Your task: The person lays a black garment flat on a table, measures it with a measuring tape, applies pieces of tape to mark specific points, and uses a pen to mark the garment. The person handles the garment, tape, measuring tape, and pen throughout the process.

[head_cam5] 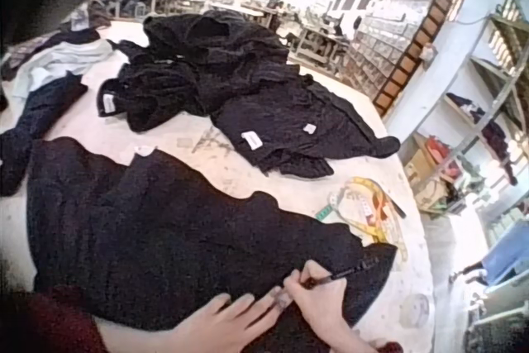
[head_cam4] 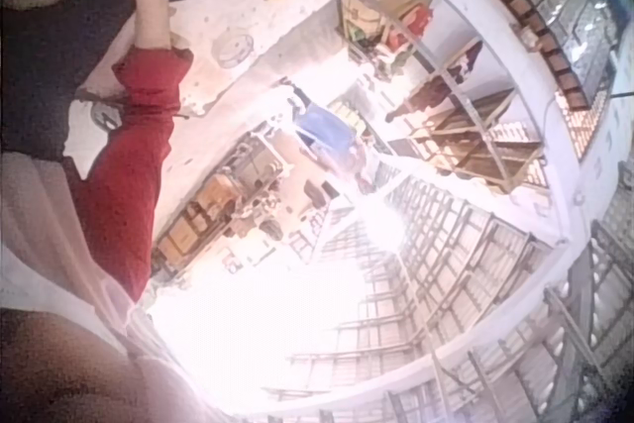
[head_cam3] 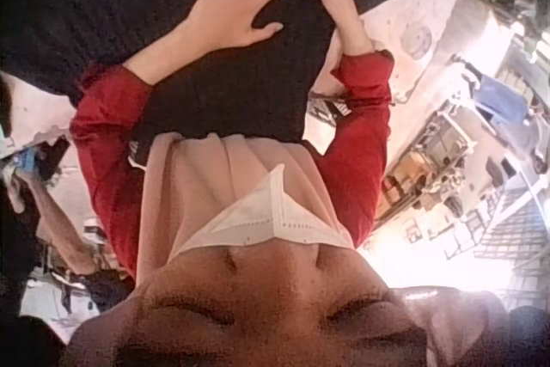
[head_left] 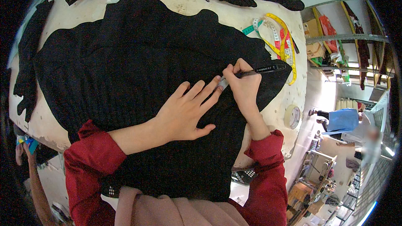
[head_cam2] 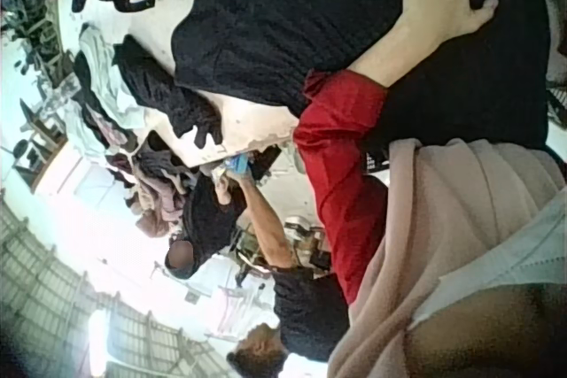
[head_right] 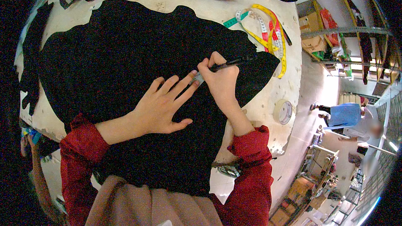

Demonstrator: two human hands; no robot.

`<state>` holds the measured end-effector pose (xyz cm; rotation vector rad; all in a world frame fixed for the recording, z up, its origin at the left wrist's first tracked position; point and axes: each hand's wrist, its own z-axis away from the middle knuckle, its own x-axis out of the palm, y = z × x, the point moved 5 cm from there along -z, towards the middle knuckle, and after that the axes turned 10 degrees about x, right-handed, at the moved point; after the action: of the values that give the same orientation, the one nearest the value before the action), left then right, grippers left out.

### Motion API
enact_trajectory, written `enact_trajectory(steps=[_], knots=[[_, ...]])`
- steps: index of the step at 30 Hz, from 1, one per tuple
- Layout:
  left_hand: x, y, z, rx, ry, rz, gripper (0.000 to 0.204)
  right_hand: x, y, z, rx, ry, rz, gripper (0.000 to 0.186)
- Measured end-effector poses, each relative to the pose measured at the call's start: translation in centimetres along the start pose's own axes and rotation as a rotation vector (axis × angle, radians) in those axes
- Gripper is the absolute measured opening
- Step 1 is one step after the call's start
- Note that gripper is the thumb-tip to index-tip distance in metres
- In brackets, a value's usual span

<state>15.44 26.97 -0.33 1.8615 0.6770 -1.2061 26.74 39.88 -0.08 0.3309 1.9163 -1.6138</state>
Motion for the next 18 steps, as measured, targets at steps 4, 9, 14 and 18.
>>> enact_trajectory(steps=[4,9,14,18], knots=[[0.1,-0.1,0.0,-0.010,-0.019,0.025,0.087,-0.5,1.2,-0.6,0.100,-0.020,-0.069,0.029],[0.2,-0.1,-0.1,-0.014,-0.030,0.028,0.089,-0.1,2.0,-0.8,0.085,-0.074,-0.137,0.030],[0.3,-0.1,0.1,-0.020,-0.019,0.023,0.088,-0.2,0.7,-0.7,-0.022,-0.024,0.038,0.030],[0.2,-0.1,0.0,-0.004,-0.014,0.011,0.086,-0.3,0.6,-0.7,-0.017,-0.030,0.007,0.030]])
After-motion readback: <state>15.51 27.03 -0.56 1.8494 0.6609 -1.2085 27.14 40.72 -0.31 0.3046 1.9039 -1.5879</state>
